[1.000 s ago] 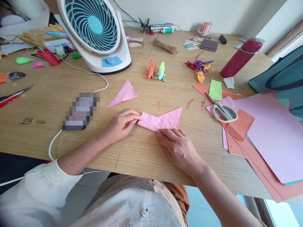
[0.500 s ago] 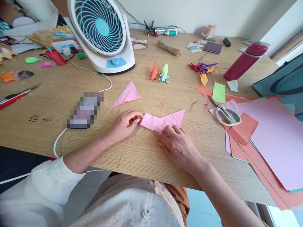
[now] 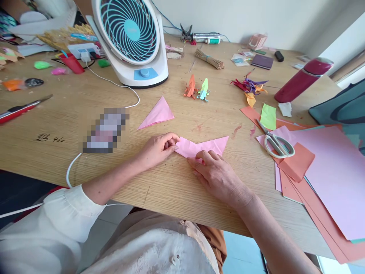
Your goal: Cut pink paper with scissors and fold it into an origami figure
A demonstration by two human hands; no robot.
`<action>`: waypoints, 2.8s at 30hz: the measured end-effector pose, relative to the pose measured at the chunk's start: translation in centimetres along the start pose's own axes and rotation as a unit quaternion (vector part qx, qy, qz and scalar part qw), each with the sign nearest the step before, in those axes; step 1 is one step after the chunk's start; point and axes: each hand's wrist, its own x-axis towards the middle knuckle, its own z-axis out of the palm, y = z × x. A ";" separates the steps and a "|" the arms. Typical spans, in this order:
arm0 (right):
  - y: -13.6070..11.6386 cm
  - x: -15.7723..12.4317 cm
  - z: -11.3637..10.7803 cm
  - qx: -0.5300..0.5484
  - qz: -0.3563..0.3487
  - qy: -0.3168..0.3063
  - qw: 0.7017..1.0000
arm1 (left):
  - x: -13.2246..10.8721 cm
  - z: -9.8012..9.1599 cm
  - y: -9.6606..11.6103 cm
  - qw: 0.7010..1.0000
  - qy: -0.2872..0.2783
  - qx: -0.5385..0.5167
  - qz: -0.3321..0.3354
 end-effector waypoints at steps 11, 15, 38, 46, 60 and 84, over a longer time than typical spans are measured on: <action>0.9 0.8 0.2 0.037 -0.056 0.008 0.998 | -0.1 -0.3 -0.1 1.000 -0.012 0.009 0.010; 1.2 1.2 0.0 0.054 -0.073 -0.001 0.996 | 0.0 -0.4 -0.1 1.000 -0.014 0.007 0.006; 1.6 3.3 0.2 -0.012 -0.075 -0.059 0.995 | 0.4 -1.4 -0.7 0.998 -0.047 -0.037 -0.005; 1.2 4.0 0.4 -0.081 -0.074 -0.074 0.991 | 0.5 -1.6 -0.6 0.998 -0.052 -0.043 -0.013; 1.6 2.5 0.9 0.107 -0.011 0.019 0.994 | 0.1 -1.5 -1.0 0.994 -0.013 -0.003 0.109; 3.8 -2.1 -1.2 -0.051 -0.094 -0.028 0.994 | -1.4 0.1 0.6 0.928 -0.111 0.160 0.318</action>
